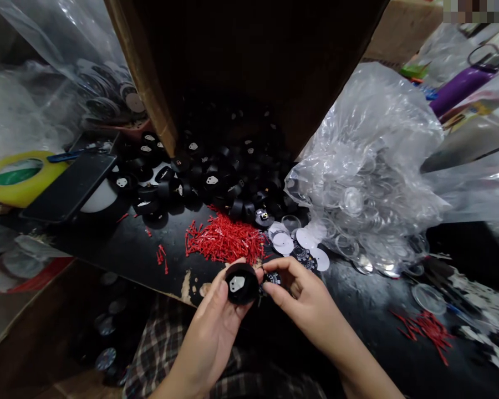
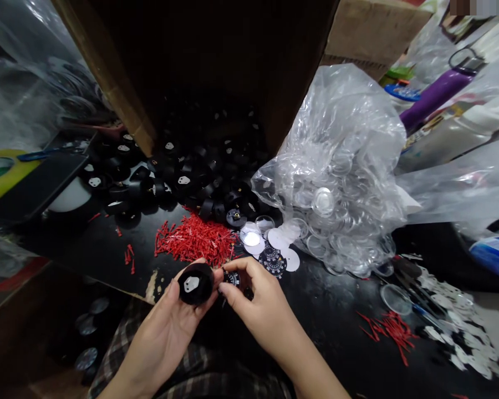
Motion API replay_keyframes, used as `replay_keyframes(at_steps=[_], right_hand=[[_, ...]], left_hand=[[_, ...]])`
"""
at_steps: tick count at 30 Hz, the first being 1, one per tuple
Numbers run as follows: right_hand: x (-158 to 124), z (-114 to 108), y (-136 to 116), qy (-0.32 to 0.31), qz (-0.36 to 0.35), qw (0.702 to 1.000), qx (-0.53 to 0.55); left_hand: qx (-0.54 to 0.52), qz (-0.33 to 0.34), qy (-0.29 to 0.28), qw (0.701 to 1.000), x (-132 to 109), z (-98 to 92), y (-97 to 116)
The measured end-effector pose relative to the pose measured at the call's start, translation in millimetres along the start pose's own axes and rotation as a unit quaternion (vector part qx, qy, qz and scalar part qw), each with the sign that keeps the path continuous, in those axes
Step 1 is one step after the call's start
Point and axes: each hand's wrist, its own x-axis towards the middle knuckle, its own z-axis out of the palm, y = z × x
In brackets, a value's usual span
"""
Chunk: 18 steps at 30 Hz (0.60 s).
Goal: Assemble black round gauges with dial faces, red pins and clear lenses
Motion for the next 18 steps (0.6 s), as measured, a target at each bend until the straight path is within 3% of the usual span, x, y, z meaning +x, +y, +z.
replay_keyframes(at_steps=[5,8,13,18], right_hand=[[-5,-2,0,0.062,0.037,0.997,0.028],[-7,-3,-11,0.091,0.024,0.996,0.004],[-3,10,-24,0.101,-0.063,0.993,-0.026],[0,10,-22,0.072,0.005,0.996,-0.049]], left_hand=[[0.039,0.064,0.040,0.996,0,3.6,3],[0.069,0.021,0.048,0.996,0,8.2,1],[0.106,-0.004,0.036,0.994,-4,5.9,-13],[0.172,0.003,0.002,0.985,-3,-2.2,-16]])
